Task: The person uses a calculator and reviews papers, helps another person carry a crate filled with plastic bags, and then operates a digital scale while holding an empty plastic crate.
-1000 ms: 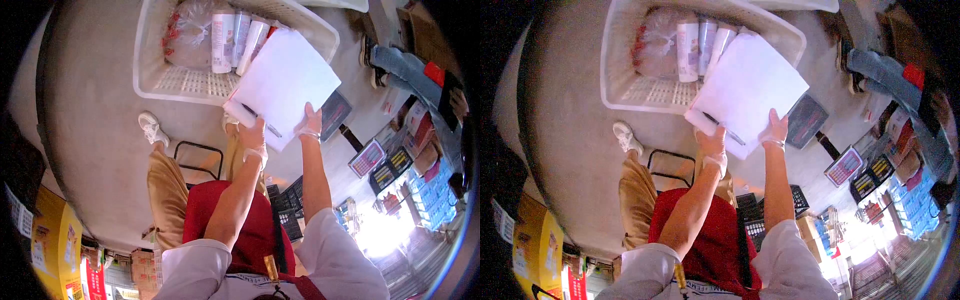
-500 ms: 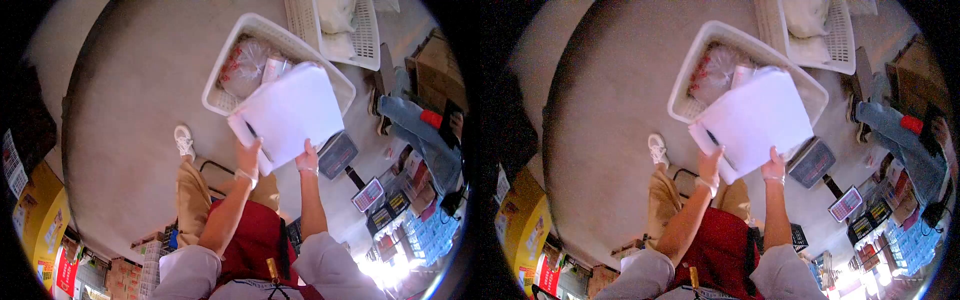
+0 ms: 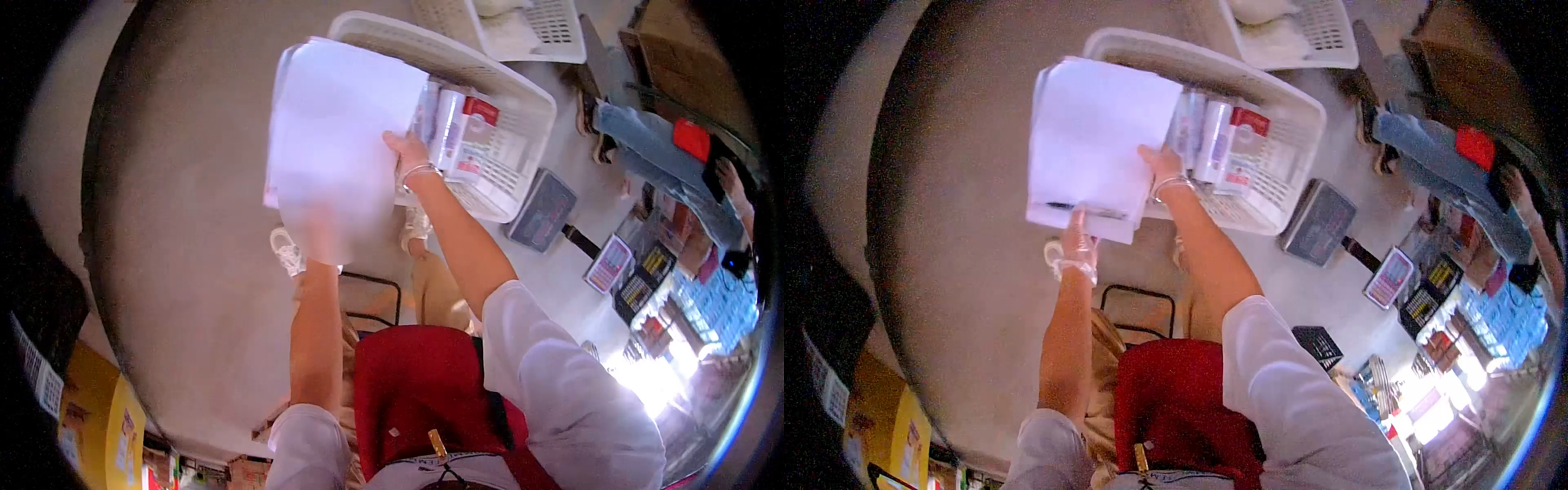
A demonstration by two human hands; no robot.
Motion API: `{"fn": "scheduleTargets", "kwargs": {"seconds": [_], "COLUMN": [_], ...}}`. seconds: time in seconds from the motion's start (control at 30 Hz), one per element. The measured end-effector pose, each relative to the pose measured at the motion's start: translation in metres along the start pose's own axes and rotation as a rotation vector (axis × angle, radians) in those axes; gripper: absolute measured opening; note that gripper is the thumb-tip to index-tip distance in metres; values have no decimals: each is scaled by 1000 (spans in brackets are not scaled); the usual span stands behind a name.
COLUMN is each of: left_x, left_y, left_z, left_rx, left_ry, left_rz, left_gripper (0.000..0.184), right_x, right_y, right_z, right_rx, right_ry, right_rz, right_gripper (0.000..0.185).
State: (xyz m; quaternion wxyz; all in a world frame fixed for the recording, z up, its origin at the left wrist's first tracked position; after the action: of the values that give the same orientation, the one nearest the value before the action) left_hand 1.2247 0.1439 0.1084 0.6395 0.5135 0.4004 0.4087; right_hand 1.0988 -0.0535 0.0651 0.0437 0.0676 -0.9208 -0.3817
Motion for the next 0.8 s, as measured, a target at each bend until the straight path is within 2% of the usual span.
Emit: {"fn": "scheduleTargets", "kwargs": {"seconds": [0.07, 0.13, 0.17, 0.2, 0.27, 0.33, 0.4, 0.43, 0.5, 0.6, 0.63, 0.67, 0.73, 0.8], "left_x": [1, 9, 6, 2, 4, 13, 5, 7, 9, 8, -2, -11, -15, -13], "left_y": [1, -18, -16, -11, -2, 4, 22, 24, 28, 24, 16, 9, 6, 4], "left_z": [6, 1, 1, 1, -5, -7, 3, 4, 3, 7, 10, 13, 14, 2], "left_rx": [-33, -39, -30, -19, 20, 71, 51, 66, 86, 35, -26, -83, -31, 33], "left_ry": [81, 155, 198, 240, 221, 206, 206, 187, 161, 130, 143, 152, 147, 141], "left_rz": [83, 26, -9, -45, -29, 30, 14, 19, 32, 87, -41, -170, -139, -115], "left_gripper": [57, 64, 67, 70, 71, 73, 76, 76, 75, 65, 60, 55, 53, 51], "right_x": [9, 12, 24, 39, 85, 94, 135, 133, 110, 126, 123, 122, 119, 108], "right_y": [2, 7, 17, 19, 19, 56, 52, 67, 105, 83, 74, 64, 61, 73], "right_z": [-10, -22, -25, -12, 18, 1, 68, 49, -5, 25, 31, 42, 55, 33], "right_rx": [2, 69, 15, 21, 162, 5, 37, 37, 112, 192, 187, 93, -24, 71], "right_ry": [43, 93, 265, 264, 653, 818, 1244, 1239, 1582, 1576, 1566, 1547, 1504, 1532], "right_rz": [13, -91, -62, -47, 102, -38, -348, -345, -500, -369, -357, -340, -309, -358], "right_gripper": [38, 36, 37, 37, 42, 52, 56, 56, 56, 47, 47, 44, 42, 40]}}
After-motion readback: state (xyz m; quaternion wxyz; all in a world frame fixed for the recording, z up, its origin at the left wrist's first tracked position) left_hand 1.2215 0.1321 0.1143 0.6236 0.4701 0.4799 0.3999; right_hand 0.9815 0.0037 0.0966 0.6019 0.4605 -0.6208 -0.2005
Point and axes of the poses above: each hand's wrist, its own y-axis away from the middle knuckle, its own x-axis out of the back of the hand, z = x × y, the point moved 8 cm from there along -y, towards the middle knuckle, and after that the axes turned 8 degrees about x, right-handed, at the moved point
